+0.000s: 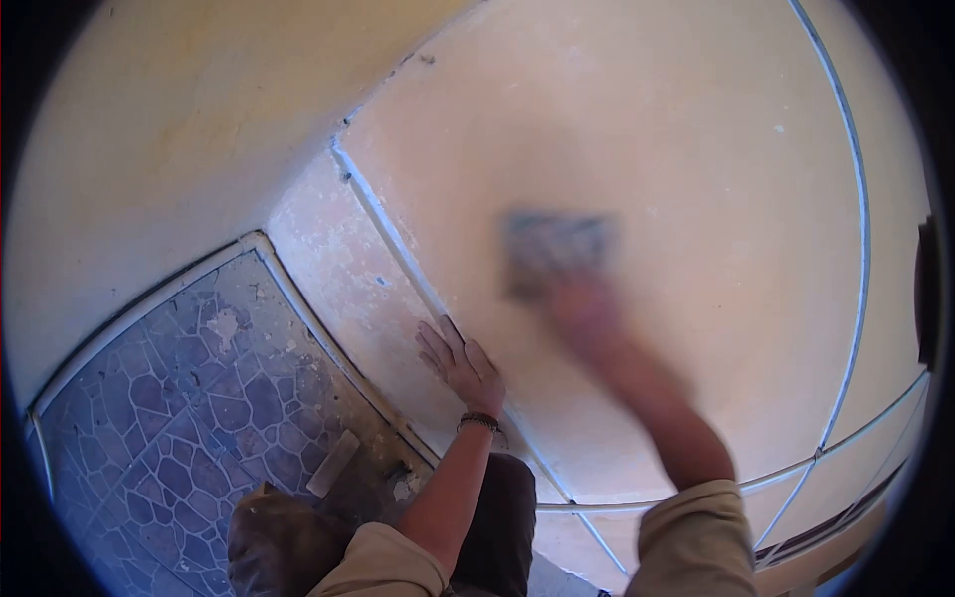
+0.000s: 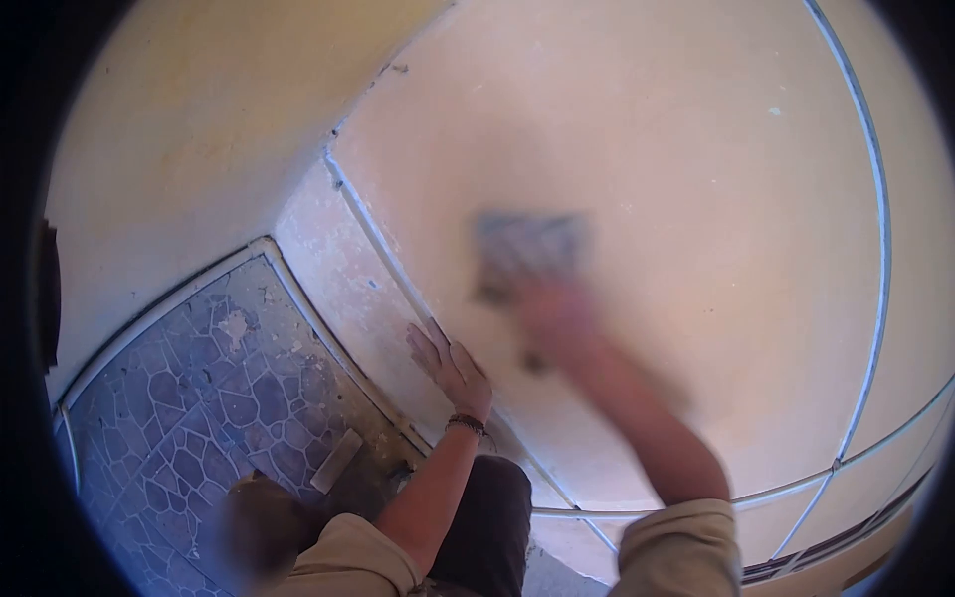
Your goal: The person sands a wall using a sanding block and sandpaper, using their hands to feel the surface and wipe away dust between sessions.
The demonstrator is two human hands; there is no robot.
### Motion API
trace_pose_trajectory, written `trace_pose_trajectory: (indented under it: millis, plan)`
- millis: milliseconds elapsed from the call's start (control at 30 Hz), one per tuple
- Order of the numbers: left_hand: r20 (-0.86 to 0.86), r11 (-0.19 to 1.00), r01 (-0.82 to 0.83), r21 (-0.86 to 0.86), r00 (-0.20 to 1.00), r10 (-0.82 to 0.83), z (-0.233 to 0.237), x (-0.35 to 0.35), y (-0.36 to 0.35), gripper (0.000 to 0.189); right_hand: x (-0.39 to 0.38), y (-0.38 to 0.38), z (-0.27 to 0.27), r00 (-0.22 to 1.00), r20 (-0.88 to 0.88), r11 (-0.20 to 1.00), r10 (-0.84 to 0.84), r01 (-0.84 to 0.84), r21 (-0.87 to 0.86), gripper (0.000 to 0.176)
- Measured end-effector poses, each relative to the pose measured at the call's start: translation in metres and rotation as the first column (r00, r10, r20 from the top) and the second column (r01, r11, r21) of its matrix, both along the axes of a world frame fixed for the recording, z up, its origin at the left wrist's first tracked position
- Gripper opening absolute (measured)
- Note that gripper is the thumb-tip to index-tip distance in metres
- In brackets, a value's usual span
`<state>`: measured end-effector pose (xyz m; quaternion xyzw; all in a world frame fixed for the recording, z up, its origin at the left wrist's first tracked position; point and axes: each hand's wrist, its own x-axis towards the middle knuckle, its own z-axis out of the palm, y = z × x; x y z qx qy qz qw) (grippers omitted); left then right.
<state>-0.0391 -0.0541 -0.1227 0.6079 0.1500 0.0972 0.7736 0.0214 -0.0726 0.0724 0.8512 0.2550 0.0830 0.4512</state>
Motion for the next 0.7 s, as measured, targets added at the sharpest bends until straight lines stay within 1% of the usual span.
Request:
trace_pose_trajectory:
  millis: [33, 67, 100, 133, 200, 233, 267, 300, 333, 367, 400, 433, 500, 533, 567, 600, 667, 700]
  plan:
    - [0.0, 1.0, -0.001, 0.018, 1.0, 0.001, -0.002, -0.001, 0.002, 0.058, 0.007, -0.006, 0.067, 0.974, 0.225, 1.0, 0.017, -0.013, -0.019, 0.053]
    - [0.004, 0.999, -0.01, 0.032, 1.0, 0.01, -0.003, 0.003, 0.002, 0.058, 0.013, 0.015, 0.136, 0.904, 0.425, 0.979, 0.041, 0.049, -0.198, 0.05]
    - [0.012, 0.999, -0.014, 0.048, 1.0, 0.013, -0.004, 0.006, 0.002, 0.058, 0.022, 0.029, 0.196, 0.805, 0.592, 0.999, 0.039, -0.026, -0.031, 0.046]
    - [0.0, 0.999, -0.015, 0.049, 1.0, 0.015, -0.005, 0.01, 0.005, 0.058, 0.026, 0.048, 0.225, 0.589, 0.802, 0.992, 0.098, 0.007, -0.126, 0.043]
    - [-0.018, 0.999, -0.017, 0.044, 1.0, 0.018, -0.003, 0.02, 0.01, 0.058, 0.05, 0.033, 0.215, 0.404, 0.901, 0.981, 0.159, 0.04, -0.191, 0.044]
    - [-0.049, 0.999, -0.019, 0.038, 0.999, 0.021, 0.001, 0.023, 0.012, 0.058, 0.057, 0.075, 0.163, 0.489, 0.691, 0.843, -0.532, 0.226, 0.489, 0.045]
    - [-0.076, 0.999, -0.019, 0.035, 0.997, 0.022, 0.004, 0.026, 0.016, 0.059, 0.068, 0.051, 0.098, 0.651, 0.759, 0.991, 0.024, -0.117, 0.069, 0.044]
    - [-0.099, 1.0, -0.011, 0.029, 0.995, 0.014, 0.006, 0.027, 0.017, 0.06, 0.071, 0.041, 0.028, 0.798, 0.592, 0.993, 0.111, -0.116, -0.03, 0.046]
    - [-0.068, 0.995, -0.035, 0.089, 0.997, 0.041, -0.009, 0.021, 0.006, 0.061, 0.055, 0.038, -0.035, 0.961, 0.275, 0.996, 0.037, -0.059, 0.072, 0.048]
    - [-0.029, 0.988, -0.073, 0.136, 0.997, 0.077, -0.035, 0.019, -0.014, 0.062, 0.031, 0.042, -0.071, 0.998, -0.057, 0.979, -0.006, 0.017, 0.205, 0.051]
    - [0.017, 0.976, -0.124, 0.177, 0.992, 0.123, -0.041, 0.026, -0.029, 0.062, 0.014, 0.046, -0.079, 0.965, -0.261, 0.956, -0.003, 0.08, 0.283, 0.055]
    - [-0.039, 0.979, -0.169, -0.117, 0.985, 0.166, -0.014, 0.026, -0.006, 0.065, 0.02, 0.039, -0.053, 0.989, -0.149, 0.984, 0.02, 0.007, 0.179, 0.054]
    - [-0.033, 0.996, -0.089, -0.014, 0.996, 0.089, -0.004, 0.024, 0.006, 0.064, 0.019, 0.018, 0.032, 0.996, 0.06, 0.997, 0.073, -0.071, -0.028, 0.053]
    - [-0.041, 0.998, -0.052, 0.041, 0.998, 0.054, -0.005, 0.024, 0.011, 0.064, 0.025, 0.019, 0.101, 0.966, 0.256, 0.999, 0.033, -0.021, -0.05, 0.05]
    - [-0.04, 0.997, -0.006, 0.071, 0.999, 0.009, -0.006, 0.024, 0.013, 0.065, 0.031, 0.034, 0.166, 0.856, 0.51, 0.985, 0.081, 0.009, -0.172, 0.047]
    - [-0.022, 0.997, -0.007, 0.071, 1.0, 0.008, -0.009, 0.021, 0.014, 0.064, 0.038, 0.035, 0.217, 0.738, 0.666, 0.988, -0.113, 0.012, 0.154, 0.046]
    - [0.02, 0.997, -0.036, 0.065, 0.999, 0.035, -0.011, 0.024, 0.013, 0.064, 0.056, 0.046, 0.225, 0.531, 0.846, 0.999, -0.033, -0.017, 0.05, 0.046]
    - [0.009, 0.997, -0.048, 0.061, 0.999, 0.047, -0.007, 0.028, 0.012, 0.062, 0.068, 0.056, 0.223, 0.407, 0.913, 0.999, 0.024, -0.039, -0.009, 0.046]
